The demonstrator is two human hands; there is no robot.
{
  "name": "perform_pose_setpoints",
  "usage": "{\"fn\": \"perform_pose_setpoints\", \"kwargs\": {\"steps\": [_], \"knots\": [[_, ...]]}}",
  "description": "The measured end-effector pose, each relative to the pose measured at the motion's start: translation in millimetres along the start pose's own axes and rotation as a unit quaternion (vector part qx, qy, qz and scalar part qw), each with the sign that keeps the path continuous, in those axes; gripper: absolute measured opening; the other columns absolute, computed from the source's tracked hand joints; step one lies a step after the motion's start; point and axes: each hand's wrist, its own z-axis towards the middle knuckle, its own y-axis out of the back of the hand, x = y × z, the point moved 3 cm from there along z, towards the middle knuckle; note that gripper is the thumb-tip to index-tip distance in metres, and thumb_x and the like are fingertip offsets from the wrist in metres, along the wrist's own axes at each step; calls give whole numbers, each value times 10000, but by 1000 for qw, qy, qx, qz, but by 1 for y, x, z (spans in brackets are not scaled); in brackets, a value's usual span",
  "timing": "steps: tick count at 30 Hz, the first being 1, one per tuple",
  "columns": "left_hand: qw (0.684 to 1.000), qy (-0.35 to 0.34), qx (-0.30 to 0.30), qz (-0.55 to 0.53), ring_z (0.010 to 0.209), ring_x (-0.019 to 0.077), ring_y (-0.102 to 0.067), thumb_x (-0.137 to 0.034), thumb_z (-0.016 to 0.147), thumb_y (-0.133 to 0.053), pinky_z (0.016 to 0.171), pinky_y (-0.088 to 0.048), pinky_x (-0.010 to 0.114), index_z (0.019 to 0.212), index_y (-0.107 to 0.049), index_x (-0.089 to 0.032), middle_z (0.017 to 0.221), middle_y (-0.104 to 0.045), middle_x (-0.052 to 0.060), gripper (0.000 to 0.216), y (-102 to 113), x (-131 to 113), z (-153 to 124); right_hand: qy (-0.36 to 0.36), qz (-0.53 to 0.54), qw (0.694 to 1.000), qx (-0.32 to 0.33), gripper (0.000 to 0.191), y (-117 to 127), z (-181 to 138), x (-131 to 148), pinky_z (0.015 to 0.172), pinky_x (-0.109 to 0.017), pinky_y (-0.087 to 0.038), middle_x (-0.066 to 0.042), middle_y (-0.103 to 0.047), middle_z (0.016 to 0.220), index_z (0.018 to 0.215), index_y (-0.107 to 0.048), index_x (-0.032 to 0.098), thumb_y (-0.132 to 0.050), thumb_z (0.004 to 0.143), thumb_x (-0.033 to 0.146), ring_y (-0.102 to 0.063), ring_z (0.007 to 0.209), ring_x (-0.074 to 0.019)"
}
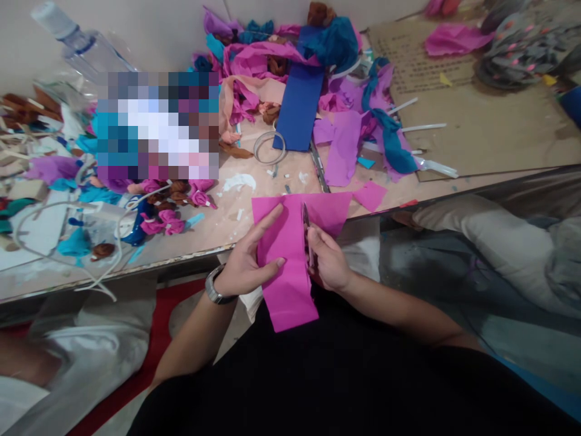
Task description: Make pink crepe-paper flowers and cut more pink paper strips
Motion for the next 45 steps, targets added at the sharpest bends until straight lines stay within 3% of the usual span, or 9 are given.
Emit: {"fn": "perform_pose_setpoints", "kwargs": {"steps": [16, 20, 24, 28, 30, 33, 35, 39, 45], "knots": [[998, -30, -33, 44, 1629, 357, -331, -316, 855, -857, 1385, -239, 576, 1666, -386, -334, 1743, -367, 51, 938, 10, -9, 10, 45, -49, 997, 32, 538, -12, 19, 22, 367, -211, -329, 107, -463, 555, 1015, -621, 263, -747, 843, 757, -365, 406, -76], [994, -64, -71, 45, 1616, 378, -354, -376, 843, -880, 1385, -228, 613, 1612, -472, -351, 1686, -462, 41, 871, 20, -14, 27, 99, -60, 993, 36, 499, -25, 36, 38, 642, -263, -564, 35, -641, 752, 1014, -673, 255, -765, 845, 715, -652, 740, -150], [992, -88, -91, 26, 1620, 410, -331, -431, 821, -898, 1377, -209, 655, 1573, -519, -343, 1663, -488, 48, 848, 33, -20, 49, 123, -63, 989, 45, 449, -44, 55, 60, 849, -341, -623, -7, -743, 996, 1066, -682, 258, -717, 901, 674, -716, 1047, -204], [990, -99, -101, 2, 1623, 434, -307, -511, 757, -931, 1370, -243, 641, 1553, -539, -315, 1672, -480, 65, 908, 52, -24, 82, 141, -82, 985, 60, 418, -64, 80, 91, 823, -325, -625, 0, -759, 1009, 1162, -651, 241, -602, 1006, 626, -739, 996, -177], [989, -105, -104, 12, 1615, 429, -319, -532, 770, -914, 1376, -260, 583, 1541, -547, -259, 1661, -500, 72, 897, 67, -22, 106, 156, -95, 981, 58, 378, -74, 98, 109, 736, -246, -575, 46, -722, 864, 1118, -639, 192, -481, 1089, 534, -712, 770, -104], [984, -120, -123, 52, 1568, 394, -395, -511, 931, -761, 1343, -305, 505, 1579, -461, -136, 1650, -508, 62, 807, 95, -14, 150, 166, -131, 976, 46, 424, -90, 134, 136, 509, -162, -387, 133, -444, 530, 955, -604, 177, -354, 1136, 467, -425, 381, -16], [976, -130, -163, 68, 1565, 334, -443, -450, 913, -806, 1346, -366, 438, 1509, -564, -277, 1620, -556, -27, 666, 115, -5, 180, 193, -113, 972, 67, 365, -100, 163, 152, 410, -198, -380, 99, -509, 521, 864, -582, 232, -478, 1110, 480, -438, 378, -77], [963, -121, -227, 76, 1483, 286, -549, -344, 818, -896, 1338, -413, 515, 1419, -603, -288, 1548, -621, -15, 671, 138, 24, 219, 205, -114, 968, 92, 331, -101, 220, 159, 686, -273, -617, 23, -716, 738, 973, -668, 249, -536, 1082, 532, -709, 716, -156], [952, -53, -278, 121, 1548, 300, -474, -262, 782, -861, 1370, -315, 505, 1407, -639, -217, 1548, -601, 96, 664, 138, 78, 225, 199, -139, 968, 68, 396, -67, 266, 128, 924, -337, -619, 1, -757, 925, 1037, -661, 223, -568, 1041, 608, -742, 984, -182]]}}
